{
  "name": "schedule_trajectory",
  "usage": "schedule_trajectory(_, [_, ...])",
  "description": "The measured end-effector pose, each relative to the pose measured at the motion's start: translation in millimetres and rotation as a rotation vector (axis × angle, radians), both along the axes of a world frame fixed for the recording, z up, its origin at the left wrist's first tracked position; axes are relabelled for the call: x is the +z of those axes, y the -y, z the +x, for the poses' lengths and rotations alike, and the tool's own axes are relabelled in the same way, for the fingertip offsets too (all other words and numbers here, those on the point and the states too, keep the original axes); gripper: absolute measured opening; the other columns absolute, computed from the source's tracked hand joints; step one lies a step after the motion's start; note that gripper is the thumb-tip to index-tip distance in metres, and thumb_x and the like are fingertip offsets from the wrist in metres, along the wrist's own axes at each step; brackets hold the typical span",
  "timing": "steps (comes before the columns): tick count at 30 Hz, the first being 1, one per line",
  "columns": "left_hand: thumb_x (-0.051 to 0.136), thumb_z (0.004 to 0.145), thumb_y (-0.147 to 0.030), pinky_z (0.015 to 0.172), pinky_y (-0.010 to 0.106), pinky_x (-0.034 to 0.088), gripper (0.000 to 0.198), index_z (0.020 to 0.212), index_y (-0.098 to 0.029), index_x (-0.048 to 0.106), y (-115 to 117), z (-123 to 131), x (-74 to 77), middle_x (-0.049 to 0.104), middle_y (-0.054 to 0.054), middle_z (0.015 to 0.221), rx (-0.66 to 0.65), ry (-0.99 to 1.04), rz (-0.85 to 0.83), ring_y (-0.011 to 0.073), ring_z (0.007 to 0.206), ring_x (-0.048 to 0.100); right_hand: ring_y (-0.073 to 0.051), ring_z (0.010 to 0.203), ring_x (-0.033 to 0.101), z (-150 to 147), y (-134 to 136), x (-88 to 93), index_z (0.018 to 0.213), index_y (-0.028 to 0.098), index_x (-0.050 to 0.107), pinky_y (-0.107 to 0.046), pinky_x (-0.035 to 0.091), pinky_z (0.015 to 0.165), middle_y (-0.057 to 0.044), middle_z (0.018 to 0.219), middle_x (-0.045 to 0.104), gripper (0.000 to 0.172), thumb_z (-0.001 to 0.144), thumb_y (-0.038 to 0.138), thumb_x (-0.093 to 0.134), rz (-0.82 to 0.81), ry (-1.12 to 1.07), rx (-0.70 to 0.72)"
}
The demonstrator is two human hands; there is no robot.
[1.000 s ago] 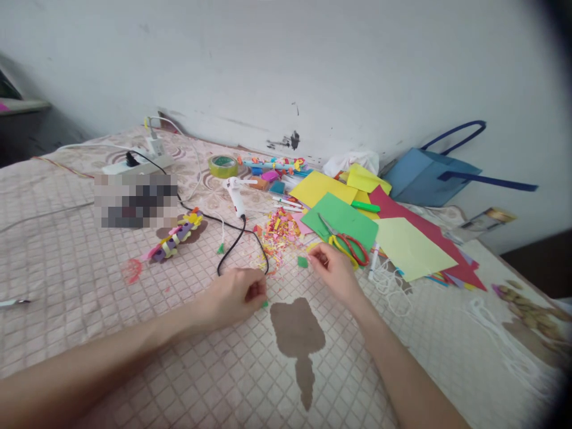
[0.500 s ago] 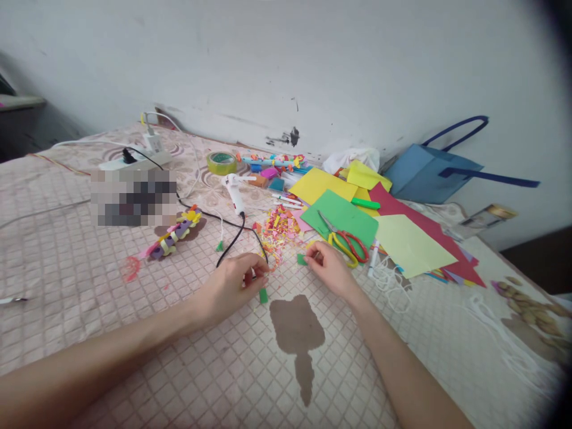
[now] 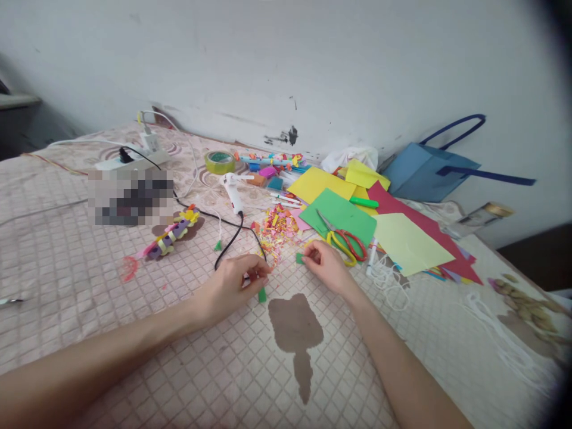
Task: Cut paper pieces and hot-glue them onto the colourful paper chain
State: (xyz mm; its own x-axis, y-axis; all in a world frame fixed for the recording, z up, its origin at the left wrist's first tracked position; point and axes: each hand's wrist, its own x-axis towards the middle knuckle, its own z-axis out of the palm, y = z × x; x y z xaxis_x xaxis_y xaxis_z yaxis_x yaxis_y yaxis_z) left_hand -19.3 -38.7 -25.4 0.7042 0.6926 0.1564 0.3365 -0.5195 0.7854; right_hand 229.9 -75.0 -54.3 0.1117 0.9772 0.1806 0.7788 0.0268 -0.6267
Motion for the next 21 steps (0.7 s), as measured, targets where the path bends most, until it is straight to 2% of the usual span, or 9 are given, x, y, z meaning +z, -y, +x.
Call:
schedule_trajectory(4, [0.051, 0.082, -0.017, 0.056, 0.02, 0.042, 0.012, 0.086, -0.017, 0.061, 0.2, 0.2, -0.8, 0.063, 0.001, 0.076, -0.012, 0.012, 0.001, 0.0104, 0.065, 0.057, -0.014, 0.065, 0.051, -0.3, 0.3, 0.5, 0.082, 0.019, 0.056, -0.027, 0.042, 0.061, 0.0, 0.076, 0.055, 0.008, 0.075, 0.019, 0.059, -0.009, -0.025, 0.015])
schedule_trajectory(9, [0.051, 0.082, -0.017, 0.057, 0.02, 0.042, 0.011, 0.086, -0.016, 0.062, 0.1, 0.1, 0.5, 0.063, 0.001, 0.074, -0.023, 0.003, -0.001, 0.0099, 0.065, 0.056, -0.014, 0.063, 0.05, 1.0, -0.3, 0.3, 0.075, 0.019, 0.055, -0.028, 0.04, 0.06, 0.0, 0.073, 0.054, 0.006, 0.072, 0.019, 0.061, -0.022, -0.086, 0.011])
schedule_trajectory(12, [0.051, 0.081, -0.015, 0.056, 0.02, 0.042, 0.011, 0.086, -0.016, 0.061, 0.4, 0.0, 0.8, 0.063, 0.001, 0.075, -0.016, 0.003, -0.016, 0.01, 0.065, 0.057, -0.013, 0.061, 0.049, 1.1, -0.6, 1.9, 0.073, 0.019, 0.053, -0.027, 0.039, 0.057, 0.001, 0.07, 0.054, 0.008, 0.072, 0.02, 0.061, -0.034, -0.167, -0.005])
schedule_trajectory(15, [0.051, 0.08, -0.013, 0.056, 0.02, 0.042, 0.013, 0.088, -0.017, 0.06, 1.0, 0.0, -0.5, 0.064, 0.001, 0.079, -0.021, 0.014, -0.034, 0.0105, 0.067, 0.058, -0.012, 0.06, 0.05, -8.4, 2.4, 9.4, 0.079, 0.02, 0.051, -0.025, 0.04, 0.053, 0.001, 0.071, 0.054, 0.01, 0.074, 0.025, 0.058, -0.051, -0.279, 0.004])
schedule_trajectory(17, [0.051, 0.079, -0.011, 0.056, 0.02, 0.043, 0.019, 0.094, -0.018, 0.058, 1.5, 0.3, -1.3, 0.065, 0.001, 0.084, -0.021, 0.044, -0.05, 0.0106, 0.069, 0.059, -0.011, 0.057, 0.048, -22.6, 7.2, 17.2, 0.087, 0.02, 0.05, -0.022, 0.038, 0.047, 0.002, 0.074, 0.054, 0.017, 0.075, 0.028, 0.059, -0.102, -0.454, 0.049])
schedule_trajectory(19, [0.051, 0.078, -0.009, 0.057, 0.02, 0.044, 0.025, 0.101, -0.019, 0.055, 2.2, 0.6, -1.2, 0.065, 0.001, 0.089, -0.023, 0.087, -0.067, 0.0104, 0.071, 0.06, -0.008, 0.054, 0.044, -40.4, 13.6, 24.4, 0.094, 0.021, 0.051, -0.019, 0.033, 0.042, 0.003, 0.076, 0.053, 0.025, 0.072, 0.027, 0.063, -0.219, -0.782, 0.122])
schedule_trajectory(21, [0.052, 0.078, -0.007, 0.059, 0.02, 0.045, 0.027, 0.102, -0.019, 0.054, 3.2, 0.8, -0.1, 0.064, 0.001, 0.091, -0.04, 0.119, -0.056, 0.0102, 0.073, 0.059, -0.007, 0.055, 0.044, -57.2, 19.8, 28.7, 0.093, 0.021, 0.054, -0.017, 0.032, 0.041, 0.002, 0.079, 0.055, 0.027, 0.07, 0.025, 0.067, -0.32, -1.019, 0.179])
